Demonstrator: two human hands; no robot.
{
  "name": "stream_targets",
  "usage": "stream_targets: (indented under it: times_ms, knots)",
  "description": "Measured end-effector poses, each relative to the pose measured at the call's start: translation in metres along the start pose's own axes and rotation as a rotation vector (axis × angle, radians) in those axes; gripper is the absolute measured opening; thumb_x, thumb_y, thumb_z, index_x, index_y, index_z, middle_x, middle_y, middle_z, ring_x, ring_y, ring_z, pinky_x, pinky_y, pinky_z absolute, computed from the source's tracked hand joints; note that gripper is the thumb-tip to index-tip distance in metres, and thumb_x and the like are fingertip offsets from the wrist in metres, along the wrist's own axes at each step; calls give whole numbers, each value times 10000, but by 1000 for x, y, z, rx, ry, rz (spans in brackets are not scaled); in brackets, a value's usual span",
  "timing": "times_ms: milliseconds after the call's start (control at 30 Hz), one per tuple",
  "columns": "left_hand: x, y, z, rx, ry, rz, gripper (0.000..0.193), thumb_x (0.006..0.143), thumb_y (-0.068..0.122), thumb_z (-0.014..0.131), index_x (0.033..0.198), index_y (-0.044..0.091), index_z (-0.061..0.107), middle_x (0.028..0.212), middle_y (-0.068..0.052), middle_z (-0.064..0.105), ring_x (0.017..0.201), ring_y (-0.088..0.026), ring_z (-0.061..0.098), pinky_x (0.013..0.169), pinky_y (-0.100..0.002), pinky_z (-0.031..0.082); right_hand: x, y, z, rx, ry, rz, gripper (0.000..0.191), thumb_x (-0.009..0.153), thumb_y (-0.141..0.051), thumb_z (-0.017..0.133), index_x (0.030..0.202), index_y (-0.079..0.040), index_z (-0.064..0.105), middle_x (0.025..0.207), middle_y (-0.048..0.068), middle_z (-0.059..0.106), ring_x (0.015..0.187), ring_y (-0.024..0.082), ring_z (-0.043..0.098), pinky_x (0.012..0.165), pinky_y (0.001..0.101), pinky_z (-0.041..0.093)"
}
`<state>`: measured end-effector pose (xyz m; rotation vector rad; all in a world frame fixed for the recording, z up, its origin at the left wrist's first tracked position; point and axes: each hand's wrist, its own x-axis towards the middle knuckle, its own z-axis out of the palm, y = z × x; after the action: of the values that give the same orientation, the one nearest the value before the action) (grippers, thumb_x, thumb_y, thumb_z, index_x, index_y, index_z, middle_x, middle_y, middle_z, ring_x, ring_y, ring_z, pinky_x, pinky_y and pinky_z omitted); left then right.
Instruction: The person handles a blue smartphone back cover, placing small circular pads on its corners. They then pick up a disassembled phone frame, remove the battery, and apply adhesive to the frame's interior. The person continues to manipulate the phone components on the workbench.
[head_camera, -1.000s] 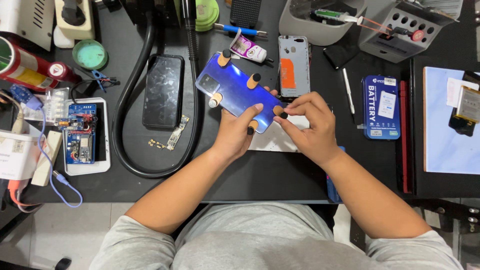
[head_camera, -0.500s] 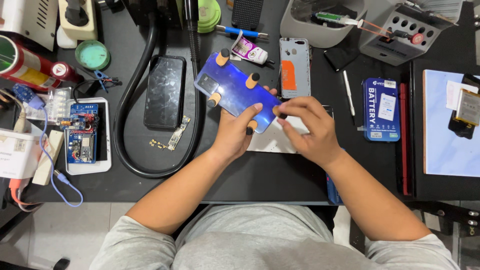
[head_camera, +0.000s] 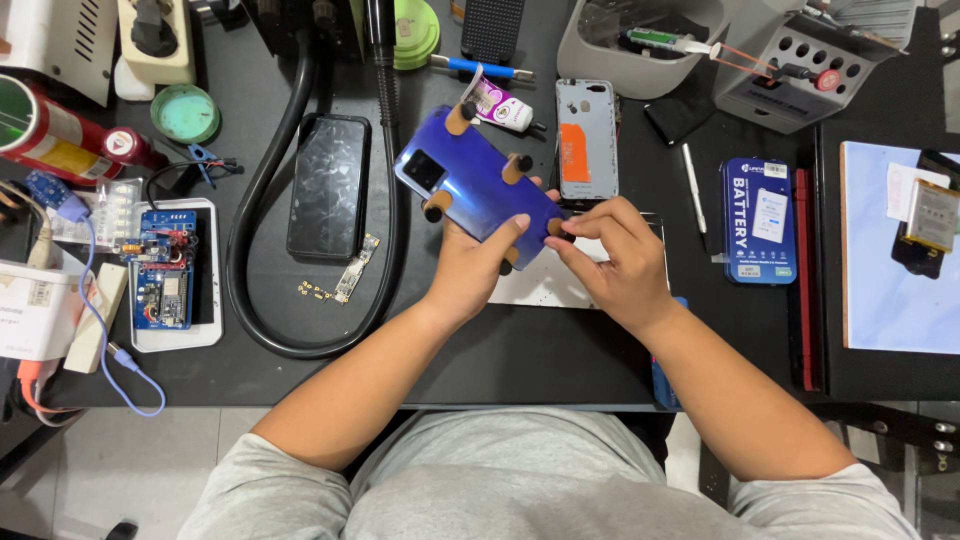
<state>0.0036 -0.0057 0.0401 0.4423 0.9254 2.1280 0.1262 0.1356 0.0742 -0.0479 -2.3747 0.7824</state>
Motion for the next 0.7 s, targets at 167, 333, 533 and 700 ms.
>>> stream_targets:
  times_ms: [167,333,533,700]
  knots:
    - [-1,-4,-11,212,-121,37,438,1066,66,535,1484,-22,440,1422,-181,617,1290,-256,639,1090,-382,534,-1,0,-2,-59,-10,32,322,842,-128,880,1025,2,649,1026,119,651,947,262,680,821,344,567]
    - [1,-15,-34,-80,-279,-68,620,1125,422,291,1549,-16,404,1484,-153,568,1344,-249,583,1156,-394,465,11,-5,-7,267,-17,284,360,990,-102,720,1322,-25,603,1293,102,597,1172,211,675,968,340,575]
    - [10,-32,-44,-53,-305,-175,679,1118,494,299,1601,17,315,1528,-160,478,1391,-251,507,1175,-385,437,31,-23,-3,177,-189,220,665,832,-163,847,1404,-46,528,1367,117,533,1245,247,619,955,376,543]
    - [10,-16,-37,491,-213,-134,669,1094,521,275,1601,85,244,1517,-111,456,1364,-215,487,1048,-355,463,39,-34,8,181,-233,272,722,764,-135,859,1400,-48,528,1379,116,498,1237,258,616,884,350,585]
